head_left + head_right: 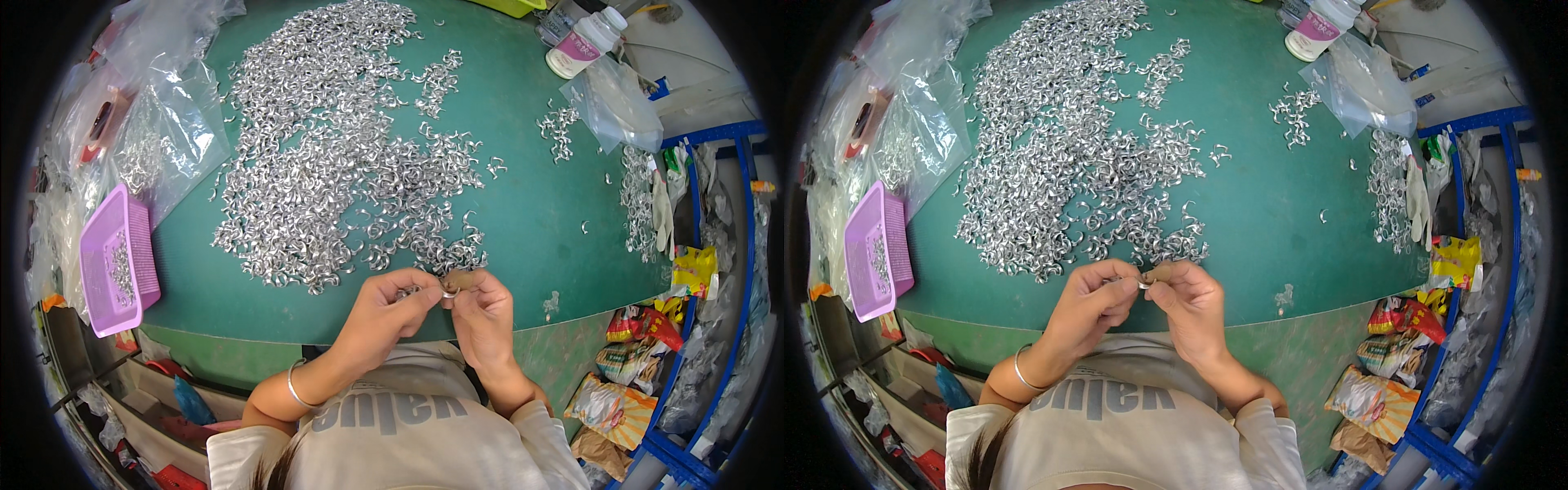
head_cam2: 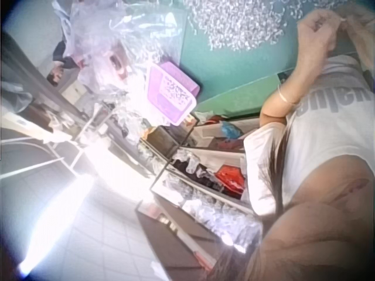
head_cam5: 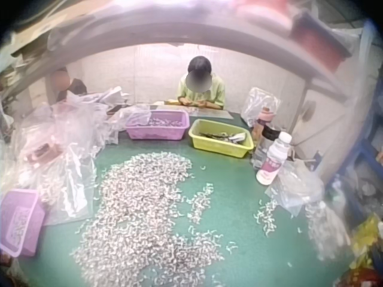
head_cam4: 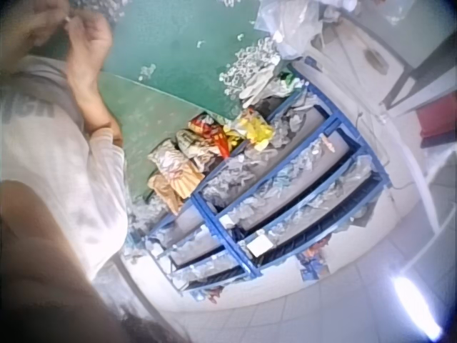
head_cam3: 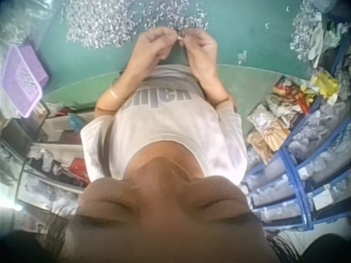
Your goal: The person picks through a pile of small metallic components on a workbench, selecting individual items and placing them into a small pink plastic basket.
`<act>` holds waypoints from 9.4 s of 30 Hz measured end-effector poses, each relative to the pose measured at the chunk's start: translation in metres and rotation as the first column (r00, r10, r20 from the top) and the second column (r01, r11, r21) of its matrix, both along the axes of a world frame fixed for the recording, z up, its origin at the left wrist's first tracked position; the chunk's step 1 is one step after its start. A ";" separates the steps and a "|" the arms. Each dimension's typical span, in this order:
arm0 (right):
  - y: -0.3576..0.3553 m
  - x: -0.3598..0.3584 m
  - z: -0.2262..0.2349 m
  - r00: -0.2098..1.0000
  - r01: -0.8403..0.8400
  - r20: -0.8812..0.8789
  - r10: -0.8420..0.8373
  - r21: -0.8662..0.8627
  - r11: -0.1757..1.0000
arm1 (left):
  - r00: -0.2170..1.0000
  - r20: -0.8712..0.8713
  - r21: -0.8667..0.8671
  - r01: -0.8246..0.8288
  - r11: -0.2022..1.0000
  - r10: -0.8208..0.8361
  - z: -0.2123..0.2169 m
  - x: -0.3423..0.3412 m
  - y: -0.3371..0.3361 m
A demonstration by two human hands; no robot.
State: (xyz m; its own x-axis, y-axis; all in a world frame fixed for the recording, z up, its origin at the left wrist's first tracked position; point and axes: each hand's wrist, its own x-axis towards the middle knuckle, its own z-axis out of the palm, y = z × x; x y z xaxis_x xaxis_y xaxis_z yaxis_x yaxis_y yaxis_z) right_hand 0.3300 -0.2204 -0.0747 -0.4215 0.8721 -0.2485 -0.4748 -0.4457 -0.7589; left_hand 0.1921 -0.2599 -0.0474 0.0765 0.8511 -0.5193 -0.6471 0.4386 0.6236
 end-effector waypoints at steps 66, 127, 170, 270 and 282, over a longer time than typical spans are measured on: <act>0.077 -0.015 -0.008 0.373 -0.609 0.741 -0.559 0.650 0.454 | 0.993 0.121 -0.006 -0.010 1.000 0.011 -0.022 0.002 -0.001; 0.022 0.007 0.030 0.921 -0.379 0.136 0.365 0.103 0.920 | 0.825 -0.497 0.416 -0.047 0.908 0.270 0.007 0.003 -0.004; 0.018 0.003 0.046 0.796 -0.374 0.489 -0.356 0.861 0.346 | 0.788 -0.531 0.453 -0.047 0.890 0.312 0.010 -0.003 -0.011; 0.002 -0.015 0.020 0.982 -0.141 0.175 0.079 0.378 0.915 | 0.998 0.056 0.000 0.004 1.000 -0.004 0.014 -0.022 -0.014; 0.066 -0.007 -0.004 0.550 -0.353 0.647 -0.528 0.753 0.556 | 0.811 0.575 0.019 -0.142 0.990 0.106 -0.004 -0.024 -0.009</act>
